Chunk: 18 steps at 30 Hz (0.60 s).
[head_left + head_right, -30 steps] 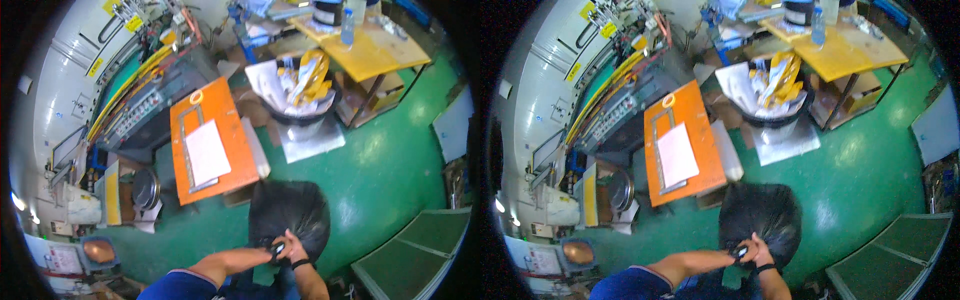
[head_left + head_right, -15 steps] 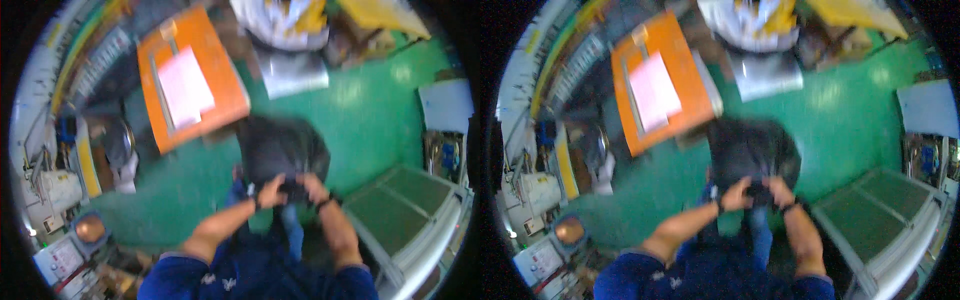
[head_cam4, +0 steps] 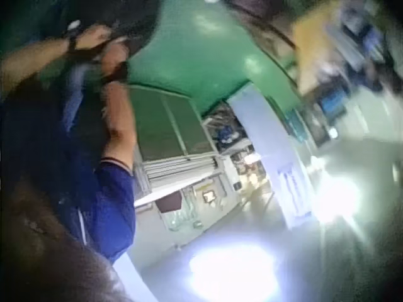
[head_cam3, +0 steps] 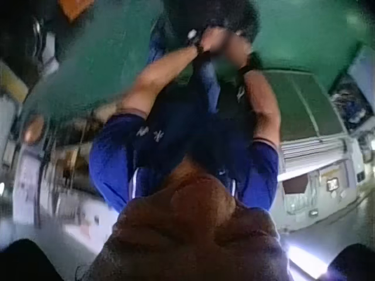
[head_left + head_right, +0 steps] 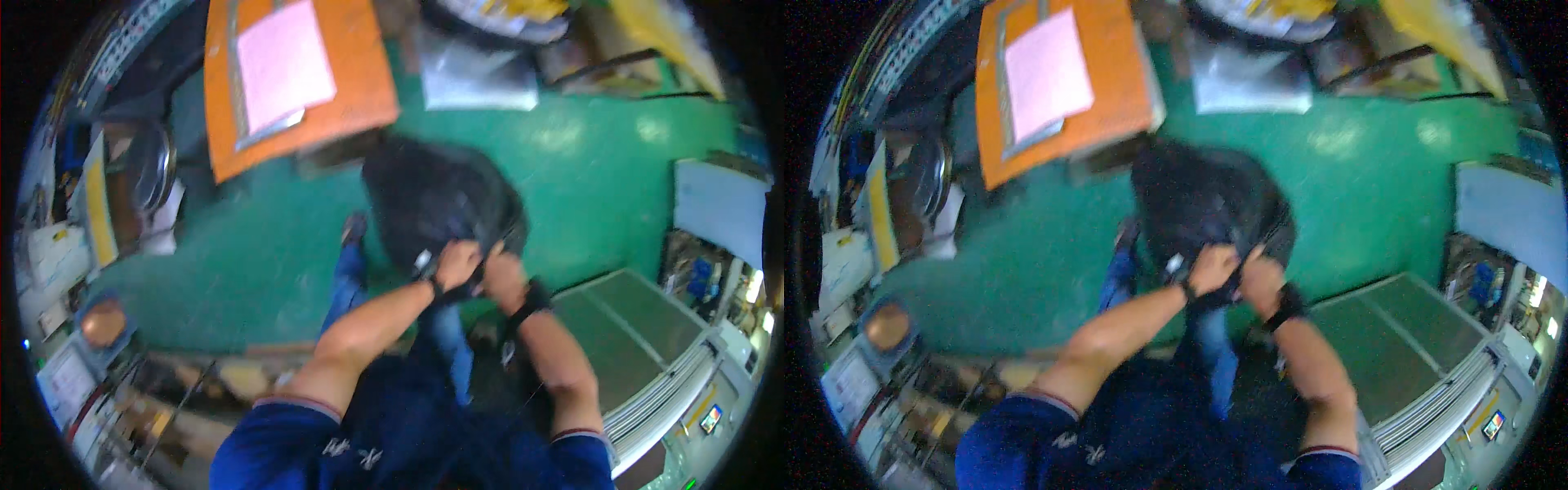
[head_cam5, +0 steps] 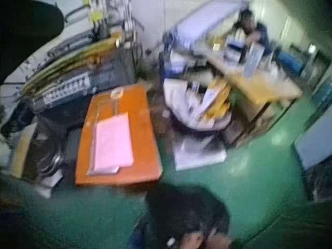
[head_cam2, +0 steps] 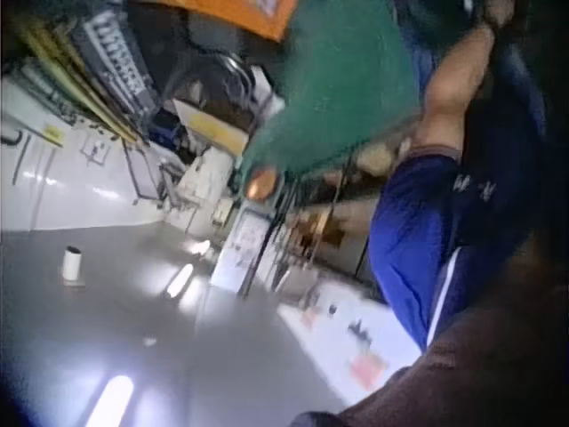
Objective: The recorder removes full trash bags from bins, ties them, and consolidates waste at a printing workstation.
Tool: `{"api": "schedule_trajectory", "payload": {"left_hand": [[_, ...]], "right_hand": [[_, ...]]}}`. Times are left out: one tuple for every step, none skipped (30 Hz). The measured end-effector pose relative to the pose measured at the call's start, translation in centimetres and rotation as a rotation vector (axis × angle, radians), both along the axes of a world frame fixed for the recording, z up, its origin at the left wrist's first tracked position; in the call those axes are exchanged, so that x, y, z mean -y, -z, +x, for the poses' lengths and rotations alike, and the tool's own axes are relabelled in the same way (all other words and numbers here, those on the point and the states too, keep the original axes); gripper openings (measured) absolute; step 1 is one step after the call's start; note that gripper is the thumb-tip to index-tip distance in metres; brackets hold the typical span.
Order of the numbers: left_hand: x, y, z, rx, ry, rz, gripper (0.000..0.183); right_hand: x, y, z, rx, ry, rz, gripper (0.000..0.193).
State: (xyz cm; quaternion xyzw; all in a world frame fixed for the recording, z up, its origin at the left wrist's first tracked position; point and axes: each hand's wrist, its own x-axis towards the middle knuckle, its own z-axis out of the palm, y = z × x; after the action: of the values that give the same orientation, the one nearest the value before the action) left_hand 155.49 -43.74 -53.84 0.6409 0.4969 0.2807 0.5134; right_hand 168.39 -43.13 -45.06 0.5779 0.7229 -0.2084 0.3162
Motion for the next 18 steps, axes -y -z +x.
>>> {"api": "schedule_trajectory", "payload": {"left_hand": [[0.7,0.9,0.7,-0.045,-0.054,0.139,0.020],[0.5,1.1,1.6,-0.091,0.014,0.013,0.021],[0.5,1.6,1.9,-0.077,0.082,-0.080,0.022],[1.1,2.6,1.3,-0.102,0.136,-0.101,0.020],[1.0,1.9,1.3,-0.068,0.150,-0.072,0.019],[1.0,1.1,1.1,-0.008,0.144,-0.159,0.016],[0.8,0.6,1.2,0.053,0.137,-0.250,0.019],[0.6,0.0,0.7,0.055,0.134,-0.225,0.019],[0.5,-0.4,0.0,0.164,0.129,-0.229,0.031],[0.8,-0.6,-0.9,0.271,0.124,-0.239,0.047],[1.3,-1.4,-1.9,0.269,0.125,-0.231,0.047],[1.2,-2.4,-3.0,0.139,0.127,-0.155,0.059],[1.4,-3.4,-4.2,0.008,0.130,-0.087,0.071],[1.4,-4.4,-5.2,-0.070,0.095,0.005,0.081],[0.4,-5.6,-6.0,-0.078,0.094,0.005,0.081],[-1.1,-6.6,-6.8,-0.152,0.170,0.123,0.088],[-2.9,-7.5,-7.9,-0.230,0.254,0.230,0.096],[-4.7,-7.7,-8.7,-0.310,0.308,0.336,0.102]], "right_hand": [[1.9,2.5,0.4,0.084,-0.214,0.308,0.066],[3.9,6.1,0.6,0.352,-0.276,0.552,0.057],[4.5,7.8,1.1,0.285,-0.093,0.390,0.054],[3.2,6.4,1.5,0.100,-0.187,0.200,0.047],[2.1,6.1,2.3,-0.040,0.014,0.059,0.036],[1.3,5.3,3.0,-0.124,0.036,0.011,0.032],[0.5,4.1,3.8,-0.208,0.051,-0.043,0.028],[-0.1,3.0,3.9,-0.205,0.045,-0.019,0.028],[-0.4,1.9,3.7,-0.205,0.196,0.033,0.027],[-0.4,1.5,3.2,-0.210,0.349,0.077,0.027],[-0.1,1.3,2.6,-0.212,0.347,0.085,0.027],[0.1,1.6,2.2,-0.307,0.460,0.148,0.028],[0.7,2.1,1.6,-0.402,0.576,0.203,0.030],[1.3,2.6,0.8,-0.415,0.529,0.237,0.030],[1.4,2.6,0.3,-0.422,0.528,0.234,0.030],[2.0,2.7,-0.4,-0.448,0.479,0.209,0.030],[2.8,2.7,-1.4,-0.479,0.437,0.173,0.029],[2.6,0.8,-2.8,-0.445,0.414,0.215,0.024]]}}
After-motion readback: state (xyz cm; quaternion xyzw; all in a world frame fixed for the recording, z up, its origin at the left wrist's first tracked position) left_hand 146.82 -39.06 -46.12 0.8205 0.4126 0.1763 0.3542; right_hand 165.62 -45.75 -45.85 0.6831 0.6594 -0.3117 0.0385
